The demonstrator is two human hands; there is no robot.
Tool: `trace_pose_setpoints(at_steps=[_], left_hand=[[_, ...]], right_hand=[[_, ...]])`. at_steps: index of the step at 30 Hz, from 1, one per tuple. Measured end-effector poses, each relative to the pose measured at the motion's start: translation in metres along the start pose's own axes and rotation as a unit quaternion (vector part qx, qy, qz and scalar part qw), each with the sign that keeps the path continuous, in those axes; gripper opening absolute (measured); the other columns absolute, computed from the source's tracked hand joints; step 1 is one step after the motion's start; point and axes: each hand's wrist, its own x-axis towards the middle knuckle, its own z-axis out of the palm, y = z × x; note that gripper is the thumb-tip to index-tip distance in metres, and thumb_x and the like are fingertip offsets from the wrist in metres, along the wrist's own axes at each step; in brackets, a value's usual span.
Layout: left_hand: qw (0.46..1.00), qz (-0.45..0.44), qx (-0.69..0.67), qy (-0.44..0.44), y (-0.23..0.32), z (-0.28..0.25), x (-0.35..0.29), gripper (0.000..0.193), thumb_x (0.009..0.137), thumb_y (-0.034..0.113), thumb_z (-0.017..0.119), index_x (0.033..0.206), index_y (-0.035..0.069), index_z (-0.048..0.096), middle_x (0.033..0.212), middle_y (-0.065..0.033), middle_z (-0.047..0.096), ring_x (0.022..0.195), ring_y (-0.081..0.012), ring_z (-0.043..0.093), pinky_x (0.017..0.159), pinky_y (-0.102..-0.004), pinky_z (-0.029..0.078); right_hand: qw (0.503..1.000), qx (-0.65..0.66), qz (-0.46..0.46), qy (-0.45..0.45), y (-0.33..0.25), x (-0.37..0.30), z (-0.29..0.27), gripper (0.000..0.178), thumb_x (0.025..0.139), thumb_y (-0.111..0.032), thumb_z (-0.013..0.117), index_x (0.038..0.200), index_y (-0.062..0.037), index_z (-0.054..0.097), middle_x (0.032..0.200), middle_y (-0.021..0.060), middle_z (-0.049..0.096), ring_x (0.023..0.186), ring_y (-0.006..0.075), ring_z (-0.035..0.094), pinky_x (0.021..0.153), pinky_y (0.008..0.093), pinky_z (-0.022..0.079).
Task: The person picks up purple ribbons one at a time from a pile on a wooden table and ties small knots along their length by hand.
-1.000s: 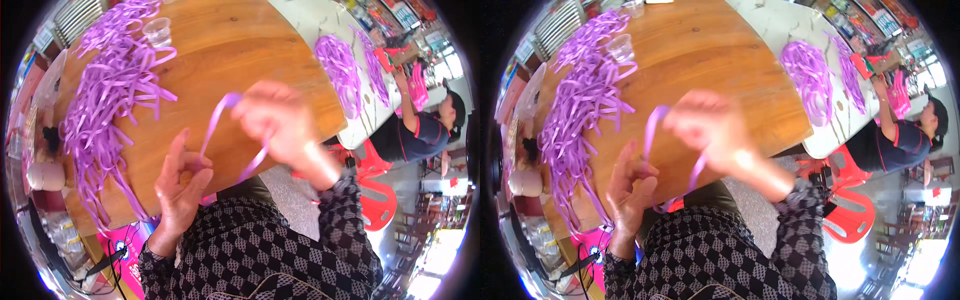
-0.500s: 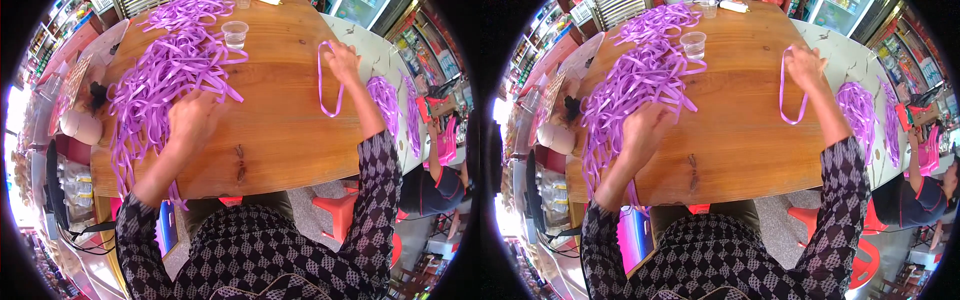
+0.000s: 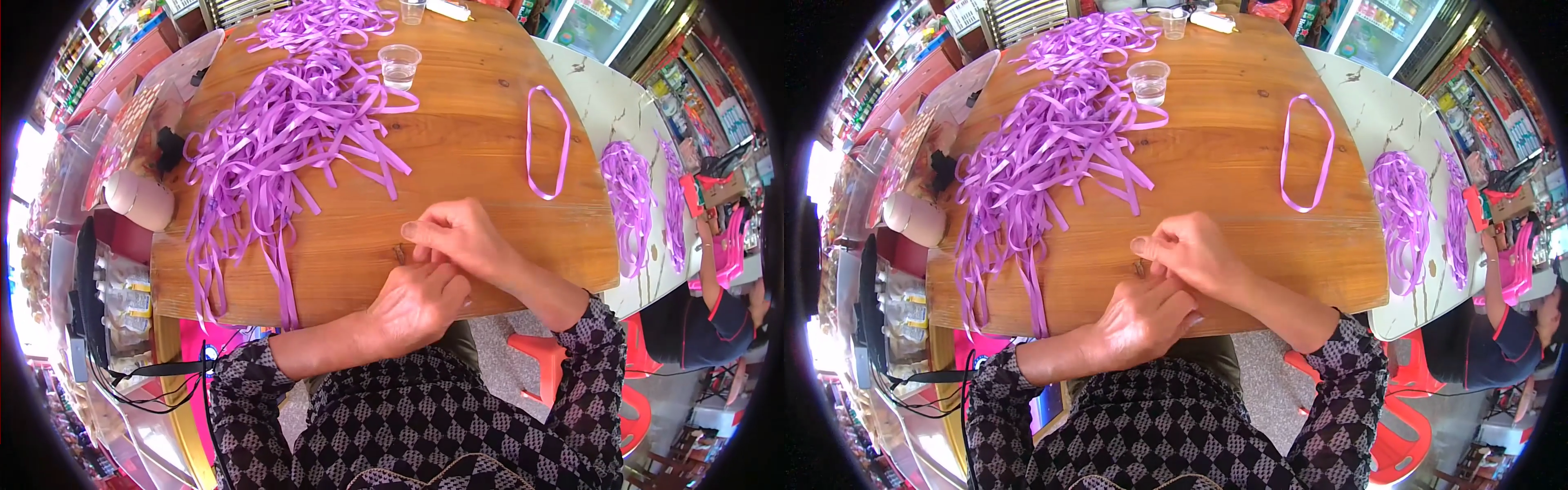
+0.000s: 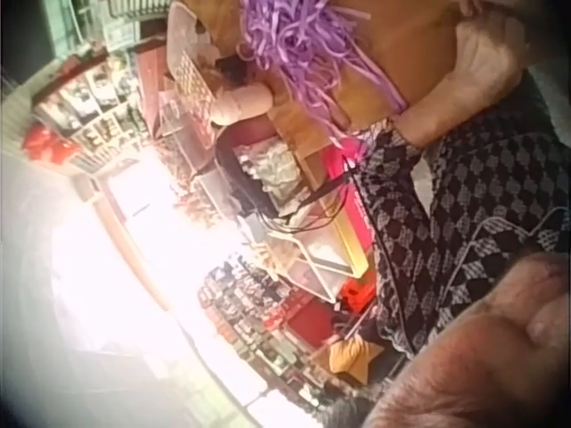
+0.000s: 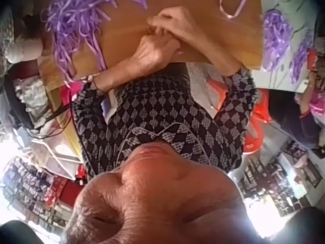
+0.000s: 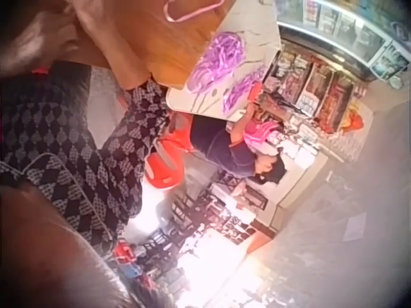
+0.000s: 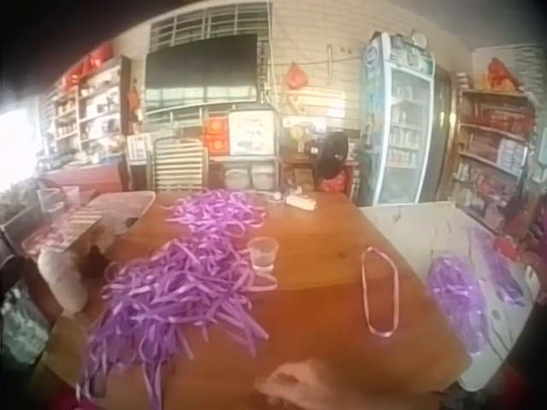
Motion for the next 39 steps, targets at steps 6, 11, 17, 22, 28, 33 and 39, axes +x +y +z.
trace_pose_setpoints(at_steps=[6,11,17,22,28,33,39], left_hand=[[0.992,-0.052,0.099,0.051,-0.033,-0.031,0.008,0.013,0.07,0.01,0.061,0.068,0.006,0.048,0.065,-0.0101,0.05,0.06,-0.0279,0.054,0.049,-0.0389,0.043],[0.982,-0.105,0.145,0.063,-0.053,-0.061,0.002,0.01,0.066,0.004,0.059,0.074,0.004,0.053,0.07,-0.0111,0.054,0.067,-0.0299,0.056,0.058,-0.0403,0.045],[0.998,0.067,0.014,0.014,-0.028,-0.04,0.016,0.024,0.065,0.001,0.06,0.089,0.001,0.059,0.079,-0.0119,0.06,0.074,-0.0313,0.058,0.076,-0.0398,0.041],[0.912,-0.172,-0.352,-0.12,-0.038,-0.058,0.002,0.016,0.075,0.009,0.064,0.088,0.001,0.06,0.076,-0.0078,0.062,0.062,-0.0178,0.055,0.057,-0.0285,0.041],[0.713,-0.371,-0.595,0.028,-0.024,-0.05,0.013,0.01,0.085,0.01,0.058,0.091,0.003,0.062,0.079,-0.0096,0.064,0.047,-0.004,0.041,0.044,-0.0171,0.031],[0.745,-0.409,-0.522,0.078,-0.002,-0.031,0.022,0.015,0.087,0.01,0.054,0.095,-0.001,0.061,0.089,-0.0135,0.065,0.043,-0.0026,0.035,0.041,-0.0178,0.029],[0.694,-0.47,-0.545,-0.021,0.003,-0.036,0.011,0.015,0.082,0.012,0.063,0.092,0.0,0.061,0.068,0.0032,0.056,0.051,-0.0014,0.041,0.044,-0.0165,0.03]], right_hand=[[0.833,-0.424,-0.231,0.272,0.016,0.08,0.011,0.018,0.076,-0.019,0.061,0.071,-0.0017,0.057,0.064,0.018,0.056,0.056,0.0225,0.055,0.053,0.0342,0.044],[0.963,-0.169,-0.209,0.029,0.006,0.018,0.017,0.012,0.07,-0.012,0.058,0.069,-0.0002,0.057,0.068,0.0168,0.06,0.058,0.0288,0.058,0.055,0.0393,0.045],[0.995,0.071,-0.058,-0.049,-0.01,-0.088,-0.01,0.008,0.074,0.002,0.063,0.07,-0.0022,0.056,0.064,-0.0013,0.052,0.06,0.0022,0.046,0.051,0.0187,0.037],[0.981,0.012,-0.047,0.188,0.014,-0.101,-0.048,0.003,0.08,0.002,0.056,0.078,0.0001,0.057,0.071,0.0025,0.06,0.064,0.0058,0.055,0.057,0.0197,0.045],[0.959,-0.167,-0.13,0.187,0.042,-0.084,-0.012,0.004,0.079,-0.005,0.062,0.078,-0.0026,0.059,0.068,0.0038,0.059,0.06,0.0097,0.056,0.053,0.0245,0.045],[0.851,-0.319,-0.386,0.158,0.02,-0.07,0.03,0.019,0.066,0.0,0.058,0.083,-0.003,0.052,0.07,0.0084,0.048,0.063,0.0259,0.05,0.052,0.0369,0.043],[0.832,-0.361,-0.359,0.219,0.009,-0.067,0.006,0.024,0.062,0.003,0.058,0.084,-0.0016,0.051,0.075,0.0092,0.052,0.063,0.0263,0.05,0.052,0.0365,0.043]])
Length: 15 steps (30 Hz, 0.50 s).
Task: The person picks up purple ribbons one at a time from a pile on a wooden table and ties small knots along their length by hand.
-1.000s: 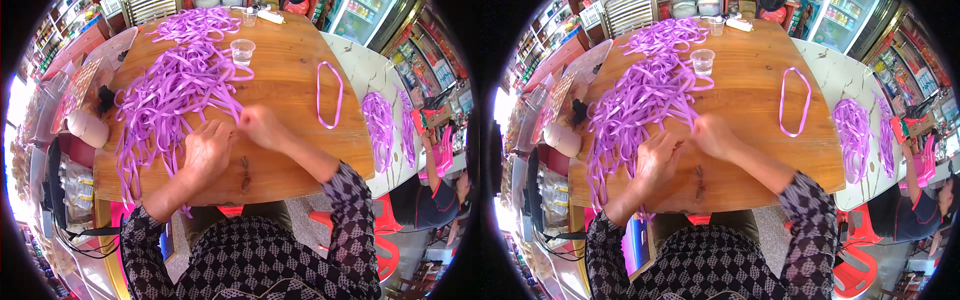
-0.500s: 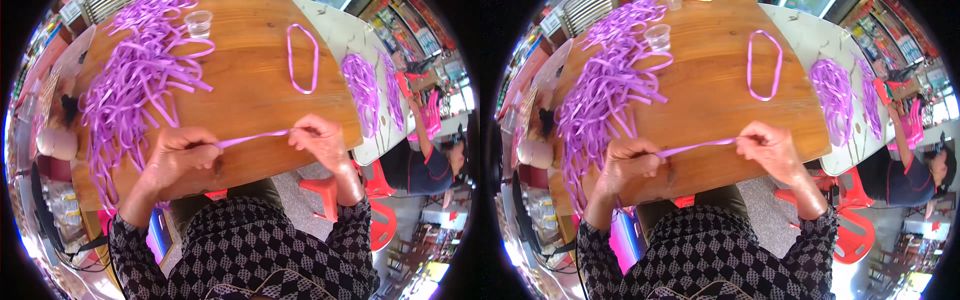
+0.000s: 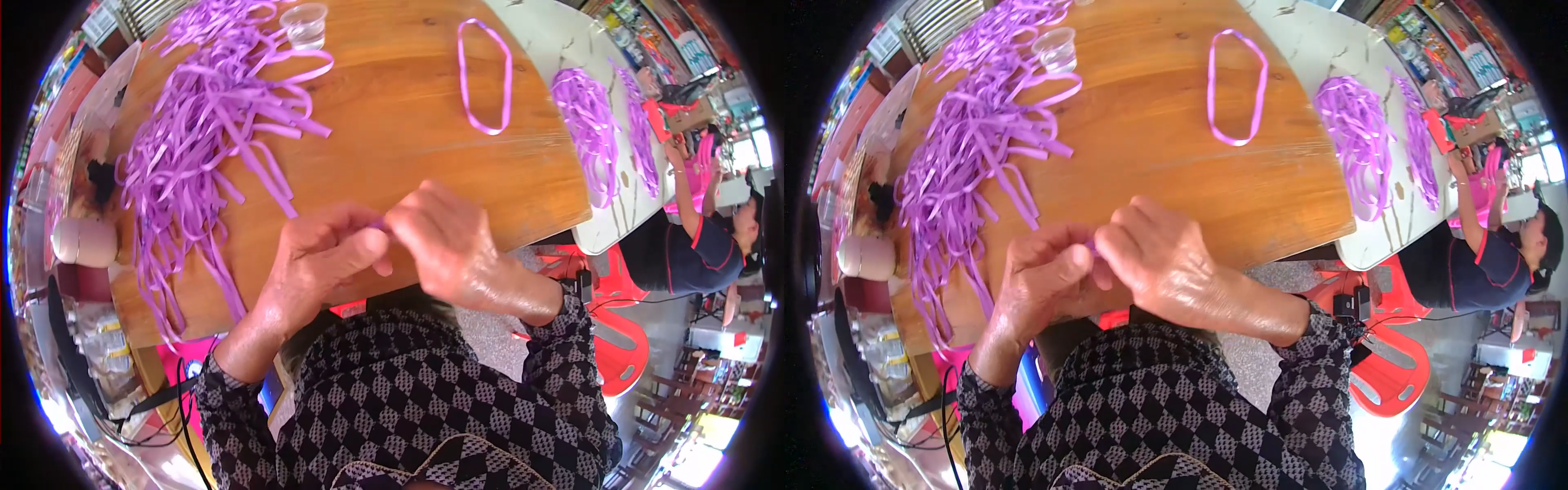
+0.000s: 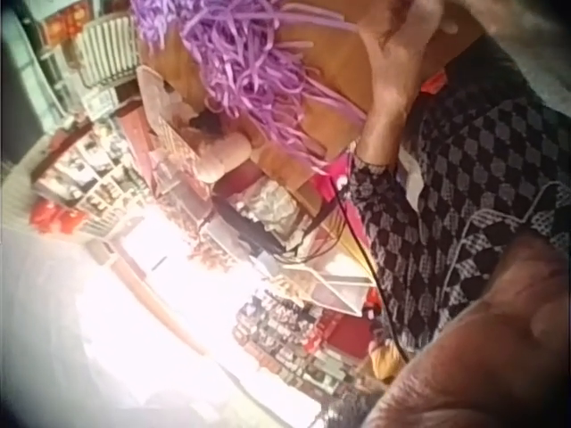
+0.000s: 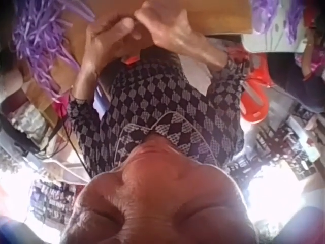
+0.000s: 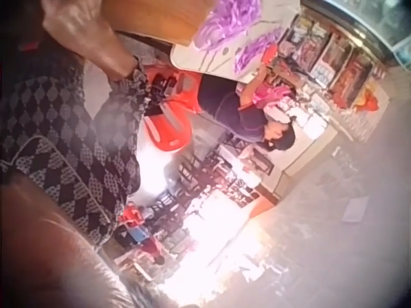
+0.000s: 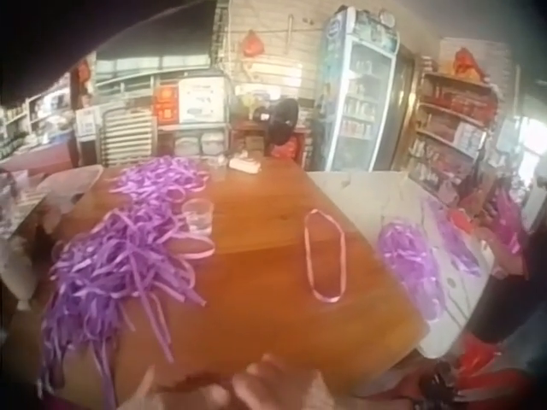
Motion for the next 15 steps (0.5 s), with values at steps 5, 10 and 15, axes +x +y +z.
trace_pose_setpoints(at_steps=[5,10,15], left_hand=[[0.997,-0.011,0.045,-0.068,0.001,-0.009,-0.001,0.008,0.08,0.003,0.059,0.088,0.001,0.056,0.062,0.0007,0.052,0.048,-0.0027,0.041,0.041,-0.0181,0.031],[0.997,-0.052,-0.032,-0.044,0.003,-0.013,-0.006,0.008,0.076,-0.003,0.057,0.083,0.001,0.057,0.066,-0.001,0.054,0.055,-0.0045,0.048,0.047,-0.0171,0.034],[0.99,0.092,0.088,0.068,-0.008,-0.005,-0.012,0.009,0.08,-0.003,0.053,0.088,0.0,0.056,0.067,-0.0022,0.056,0.055,-0.0048,0.048,0.048,-0.0182,0.036]], right_hand=[[0.993,0.104,0.012,0.057,0.006,0.007,0.014,0.013,0.072,0.002,0.059,0.082,-0.0014,0.051,0.08,0.0109,0.057,0.064,0.0248,0.053,0.056,0.0318,0.044],[0.811,0.49,0.316,0.043,-0.008,0.002,0.029,0.007,0.086,-0.005,0.056,0.085,0.001,0.052,0.075,0.005,0.058,0.064,0.0078,0.052,0.057,0.02,0.043],[0.748,0.549,0.365,0.071,-0.02,0.0,0.041,0.011,0.088,-0.01,0.055,0.089,0.0008,0.053,0.072,0.0031,0.054,0.058,0.0057,0.046,0.051,0.0174,0.037]])
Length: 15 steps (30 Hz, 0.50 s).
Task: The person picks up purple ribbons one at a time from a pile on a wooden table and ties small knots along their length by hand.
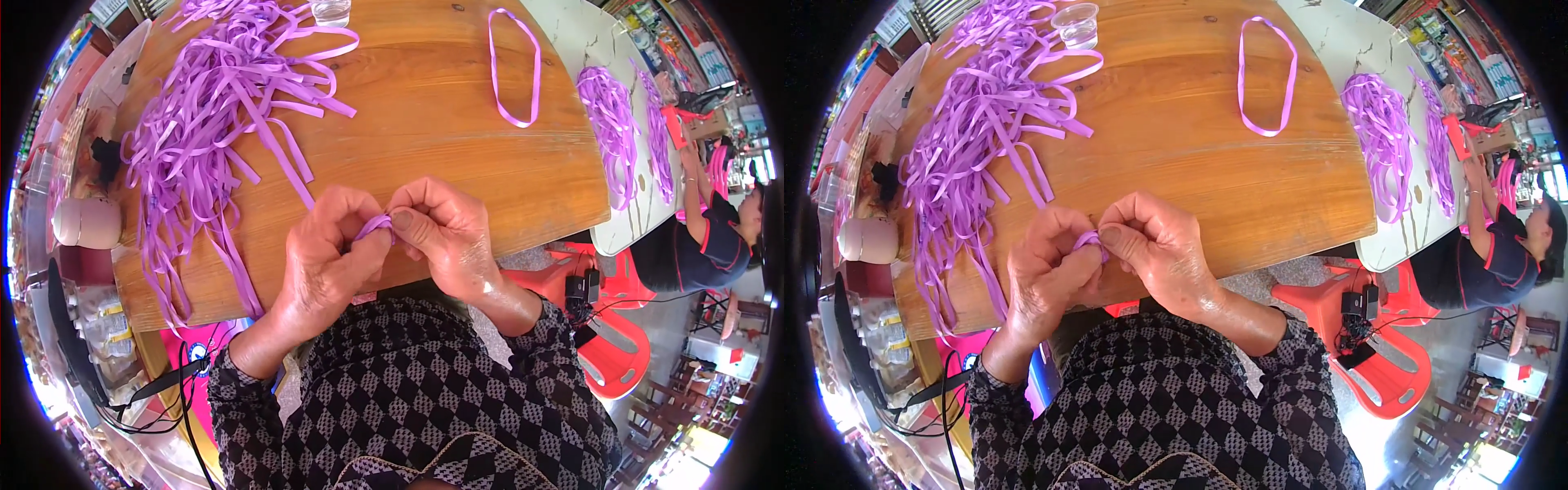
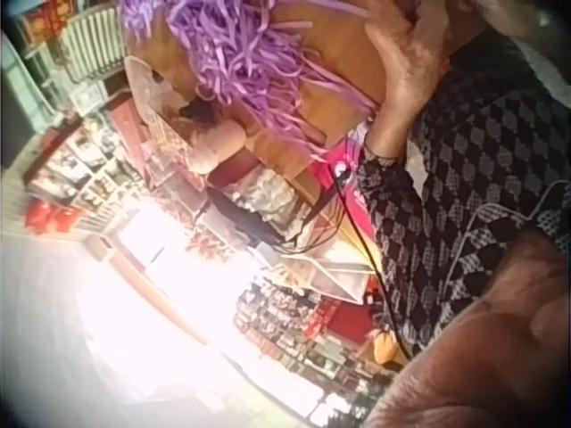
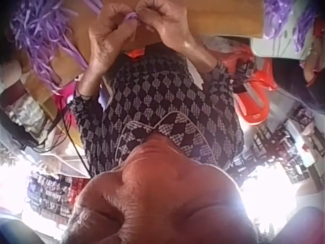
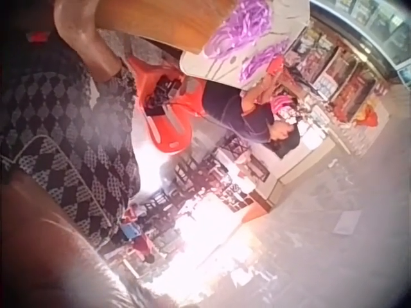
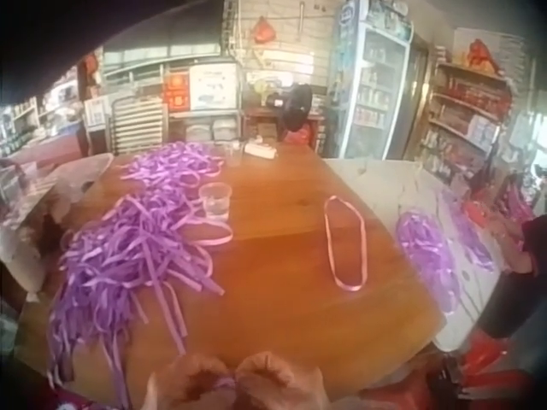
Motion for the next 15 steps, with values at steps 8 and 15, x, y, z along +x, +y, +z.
trace_pose_setpoints(at_steps=[8,15], left_hand=[[0.965,0.208,0.157,0.033,-0.011,-0.004,-0.006,0.01,0.083,-0.003,0.051,0.092,-0.002,0.056,0.075,-0.0028,0.057,0.061,-0.0054,0.051,0.056,-0.018,0.041],[0.988,-0.138,-0.057,-0.034,0.011,-0.015,0.0,0.006,0.082,0.002,0.053,0.084,-0.002,0.056,0.064,-0.0033,0.056,0.052,-0.0078,0.049,0.048,-0.0192,0.039]], right_hand=[[0.983,0.154,0.087,-0.039,0.002,-0.002,0.001,0.014,0.087,-0.01,0.057,0.093,0.0011,0.052,0.075,0.0043,0.056,0.06,0.0074,0.047,0.052,0.0184,0.036],[0.989,0.144,0.045,-0.003,0.0,-0.008,-0.001,0.025,0.076,0.002,0.065,0.097,0.0021,0.052,0.085,0.0056,0.057,0.078,0.0109,0.054,0.071,0.0215,0.045]])
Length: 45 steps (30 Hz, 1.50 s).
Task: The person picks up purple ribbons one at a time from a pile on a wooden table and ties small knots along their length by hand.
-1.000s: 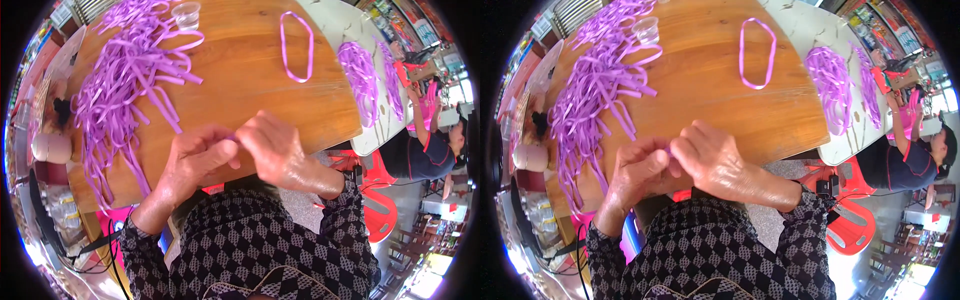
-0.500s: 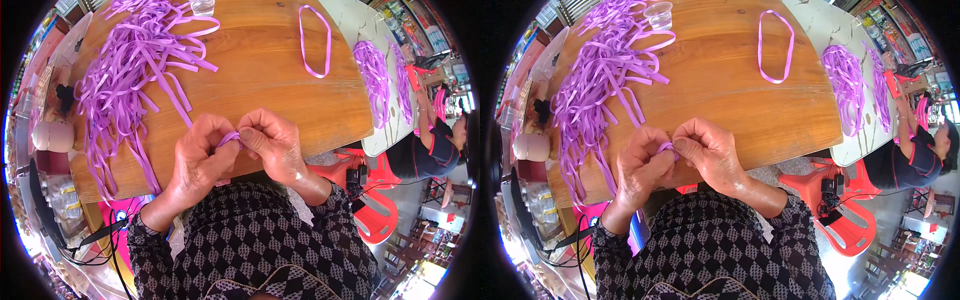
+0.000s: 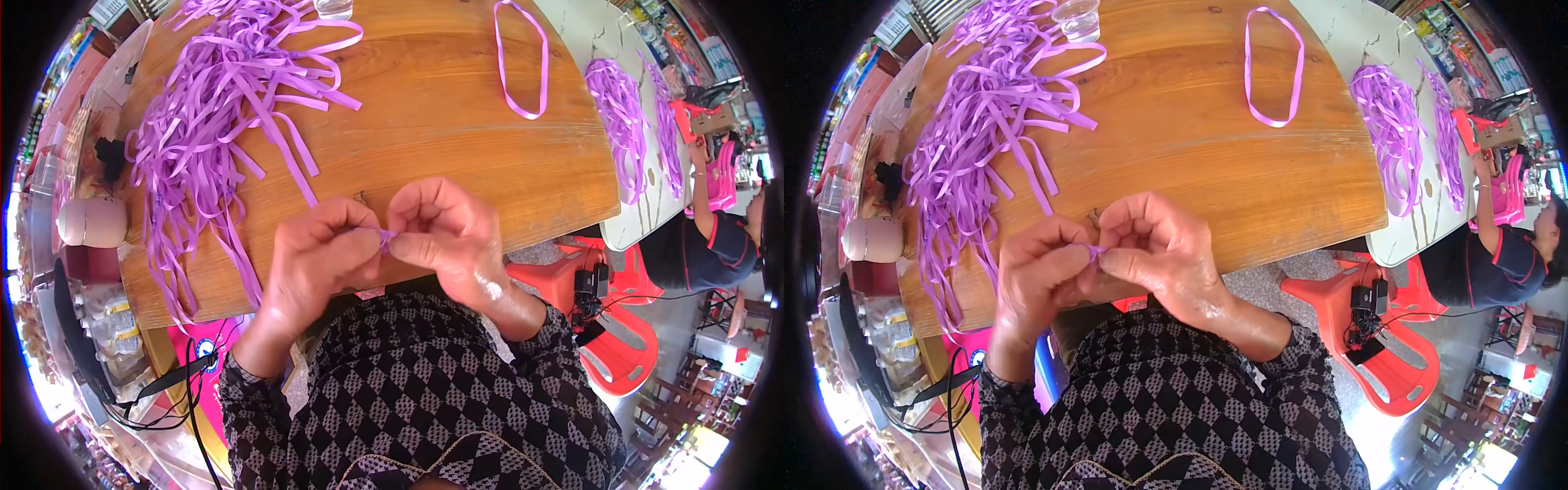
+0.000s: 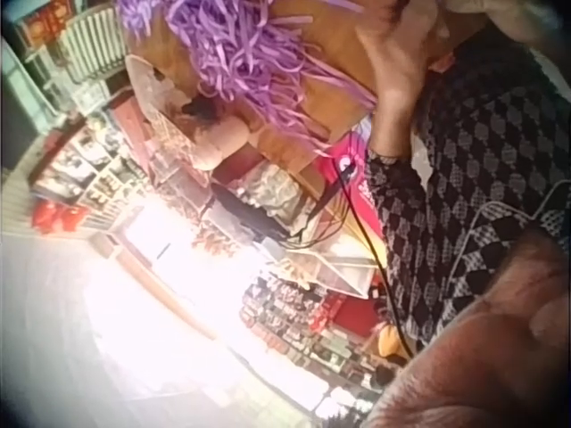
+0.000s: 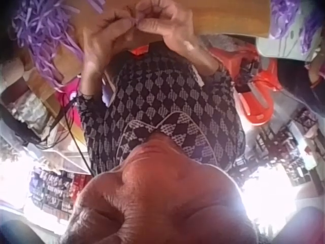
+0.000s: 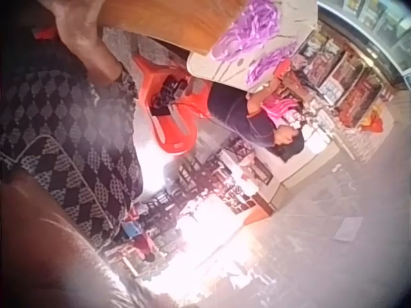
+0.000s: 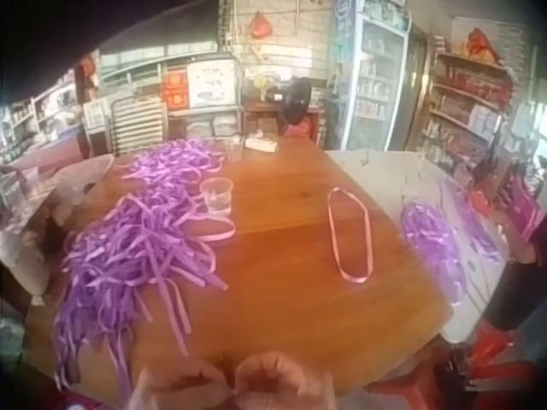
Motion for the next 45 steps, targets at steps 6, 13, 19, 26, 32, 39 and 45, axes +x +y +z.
trace_pose_setpoints(at_steps=[6,13,19,26,32,39,45], left_hand=[[0.986,-0.047,-0.156,-0.042,-0.019,-0.006,0.009,0.013,0.083,0.011,0.057,0.081,-0.002,0.056,0.057,-0.0059,0.053,0.039,-0.005,0.036,0.037,-0.0163,0.023],[0.987,0.009,-0.151,0.051,-0.017,0.007,0.01,0.016,0.084,0.014,0.059,0.086,-0.002,0.056,0.057,-0.0062,0.054,0.039,-0.0062,0.038,0.036,-0.0155,0.024],[0.991,0.045,-0.113,0.061,-0.018,0.013,0.004,0.014,0.083,0.008,0.06,0.091,-0.003,0.059,0.066,-0.0042,0.057,0.054,-0.0071,0.051,0.047,-0.0155,0.037],[0.944,0.261,0.187,0.074,-0.02,0.004,-0.008,0.013,0.076,0.004,0.066,0.087,-0.001,0.063,0.077,-0.0033,0.059,0.068,-0.0094,0.053,0.061,-0.0221,0.042],[0.899,0.291,0.323,0.047,-0.001,-0.007,-0.016,0.012,0.074,0.002,0.066,0.085,-0.002,0.062,0.073,-0.0073,0.058,0.066,-0.0143,0.054,0.059,-0.0239,0.042],[0.853,0.303,0.406,0.128,-0.004,-0.021,-0.027,0.013,0.071,0.001,0.066,0.082,0.0,0.058,0.078,-0.0092,0.057,0.071,-0.0173,0.055,0.059,-0.0261,0.043],[0.783,0.339,0.514,0.086,-0.012,-0.004,-0.008,0.034,0.07,0.003,0.067,0.102,0.001,0.054,0.101,-0.0136,0.053,0.097,-0.023,0.053,0.071,-0.0307,0.046]], right_hand=[[0.993,-0.105,-0.041,-0.019,0.009,0.0,-0.006,0.02,0.079,0.004,0.061,0.097,0.0029,0.051,0.091,0.0073,0.057,0.084,0.012,0.055,0.078,0.0242,0.046],[0.959,-0.246,-0.138,-0.03,0.013,-0.008,-0.006,0.013,0.085,0.002,0.055,0.097,0.003,0.053,0.1,0.0093,0.056,0.09,0.013,0.055,0.081,0.0256,0.045],[0.98,-0.167,-0.105,0.006,0.009,-0.006,-0.005,0.006,0.082,0.003,0.059,0.087,0.0022,0.057,0.097,0.0091,0.057,0.087,0.0124,0.055,0.079,0.0248,0.045],[0.998,-0.052,-0.043,0.007,0.004,-0.006,-0.01,0.011,0.076,0.006,0.065,0.078,0.0012,0.055,0.089,0.0089,0.057,0.08,0.0108,0.054,0.073,0.0229,0.045],[0.991,-0.131,-0.04,0.001,0.0,-0.007,-0.015,0.014,0.074,0.011,0.063,0.076,0.0006,0.053,0.086,0.0086,0.056,0.075,0.0107,0.054,0.066,0.0215,0.045],[0.942,-0.298,-0.154,-0.033,-0.003,-0.007,-0.019,0.017,0.072,0.012,0.062,0.074,-0.0007,0.051,0.083,0.0082,0.056,0.07,0.0091,0.052,0.057,0.021,0.041],[0.935,-0.298,-0.177,-0.07,-0.003,-0.006,-0.01,0.017,0.071,0.013,0.061,0.074,-0.0002,0.052,0.082,0.0084,0.057,0.069,0.0103,0.052,0.057,0.0216,0.041]])
